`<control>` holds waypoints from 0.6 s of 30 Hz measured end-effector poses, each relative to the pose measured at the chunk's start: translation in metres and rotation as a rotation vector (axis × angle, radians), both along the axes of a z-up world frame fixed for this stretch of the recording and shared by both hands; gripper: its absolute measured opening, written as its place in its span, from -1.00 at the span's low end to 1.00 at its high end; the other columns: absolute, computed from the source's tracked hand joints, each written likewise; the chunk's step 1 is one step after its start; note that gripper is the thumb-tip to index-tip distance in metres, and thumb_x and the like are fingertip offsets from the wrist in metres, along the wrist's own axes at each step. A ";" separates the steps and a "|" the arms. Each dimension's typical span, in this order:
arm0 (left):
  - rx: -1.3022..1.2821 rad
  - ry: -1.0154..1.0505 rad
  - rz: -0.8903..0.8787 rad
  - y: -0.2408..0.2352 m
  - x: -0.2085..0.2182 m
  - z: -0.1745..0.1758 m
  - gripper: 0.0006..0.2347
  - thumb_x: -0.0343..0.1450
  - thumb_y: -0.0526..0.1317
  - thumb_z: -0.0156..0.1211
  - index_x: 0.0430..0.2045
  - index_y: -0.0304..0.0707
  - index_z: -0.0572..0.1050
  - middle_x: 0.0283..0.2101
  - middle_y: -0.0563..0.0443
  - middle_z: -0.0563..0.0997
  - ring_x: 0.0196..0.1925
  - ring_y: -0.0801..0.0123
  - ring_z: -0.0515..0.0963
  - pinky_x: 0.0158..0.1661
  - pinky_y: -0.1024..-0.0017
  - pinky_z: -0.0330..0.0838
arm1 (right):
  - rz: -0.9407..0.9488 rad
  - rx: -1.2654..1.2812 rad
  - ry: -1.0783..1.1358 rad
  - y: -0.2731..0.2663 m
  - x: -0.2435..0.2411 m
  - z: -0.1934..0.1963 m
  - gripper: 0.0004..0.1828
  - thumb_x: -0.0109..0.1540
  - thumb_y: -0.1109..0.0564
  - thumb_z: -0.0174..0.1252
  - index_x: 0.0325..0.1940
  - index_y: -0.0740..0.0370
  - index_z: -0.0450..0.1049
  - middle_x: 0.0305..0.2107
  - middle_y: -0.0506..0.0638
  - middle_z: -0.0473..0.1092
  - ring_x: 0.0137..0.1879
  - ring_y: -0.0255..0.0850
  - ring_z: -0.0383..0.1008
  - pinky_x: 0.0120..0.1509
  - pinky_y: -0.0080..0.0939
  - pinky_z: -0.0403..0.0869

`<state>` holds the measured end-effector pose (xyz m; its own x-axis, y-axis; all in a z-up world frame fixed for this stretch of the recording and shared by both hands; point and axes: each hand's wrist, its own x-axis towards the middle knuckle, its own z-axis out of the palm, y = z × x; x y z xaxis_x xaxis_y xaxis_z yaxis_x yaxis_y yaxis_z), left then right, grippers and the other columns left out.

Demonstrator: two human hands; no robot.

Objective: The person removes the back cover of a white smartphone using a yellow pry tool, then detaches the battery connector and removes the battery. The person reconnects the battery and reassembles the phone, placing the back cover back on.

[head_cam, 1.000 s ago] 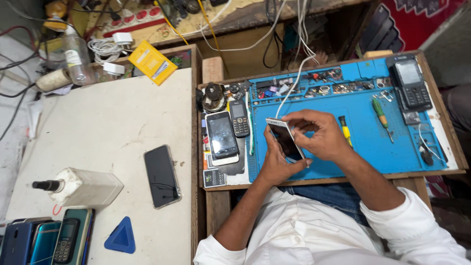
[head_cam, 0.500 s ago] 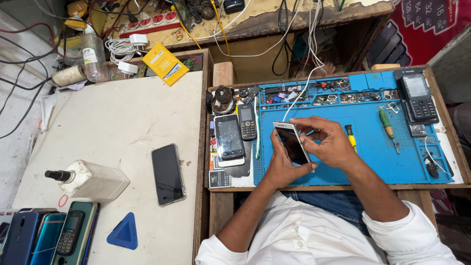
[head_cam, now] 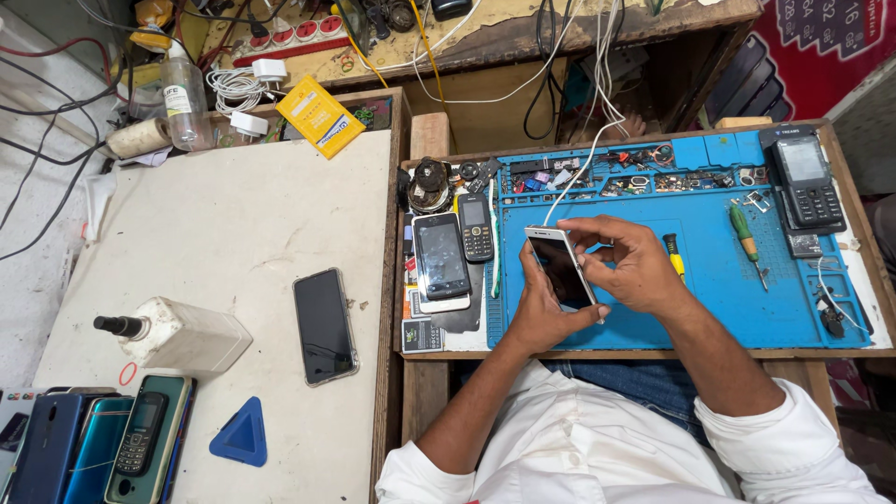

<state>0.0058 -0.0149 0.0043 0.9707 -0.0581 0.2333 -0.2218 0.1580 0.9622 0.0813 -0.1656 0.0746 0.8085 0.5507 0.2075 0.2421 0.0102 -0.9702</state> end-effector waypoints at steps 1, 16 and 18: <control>0.002 -0.001 -0.001 0.000 0.001 0.001 0.05 0.26 -0.29 0.51 0.43 -0.25 -0.37 0.31 -0.26 0.30 0.41 0.10 0.37 0.40 0.16 0.33 | -0.001 0.000 0.000 0.001 0.001 0.001 -0.41 0.12 0.42 0.09 0.26 0.26 0.50 -0.02 0.03 0.46 0.04 -0.30 0.47 0.15 -0.29 0.57; -0.131 0.027 -0.052 0.001 0.004 0.004 0.05 0.25 -0.41 0.49 0.42 -0.21 -0.38 0.38 -0.26 0.23 0.38 0.15 0.37 0.26 0.20 0.44 | 0.026 0.045 0.027 -0.001 0.004 -0.003 -0.44 0.19 0.44 0.02 0.28 0.23 0.47 0.03 0.02 0.45 0.14 -0.25 0.51 0.16 -0.26 0.59; -0.121 0.022 -0.056 -0.001 0.006 0.003 0.07 0.26 -0.41 0.48 0.44 -0.18 -0.42 0.34 -0.29 0.28 0.36 0.13 0.42 0.28 0.21 0.47 | 0.022 -0.001 0.009 -0.006 0.004 -0.002 -0.43 0.19 0.44 0.05 0.29 0.23 0.47 0.01 0.03 0.45 0.11 -0.24 0.51 0.15 -0.26 0.58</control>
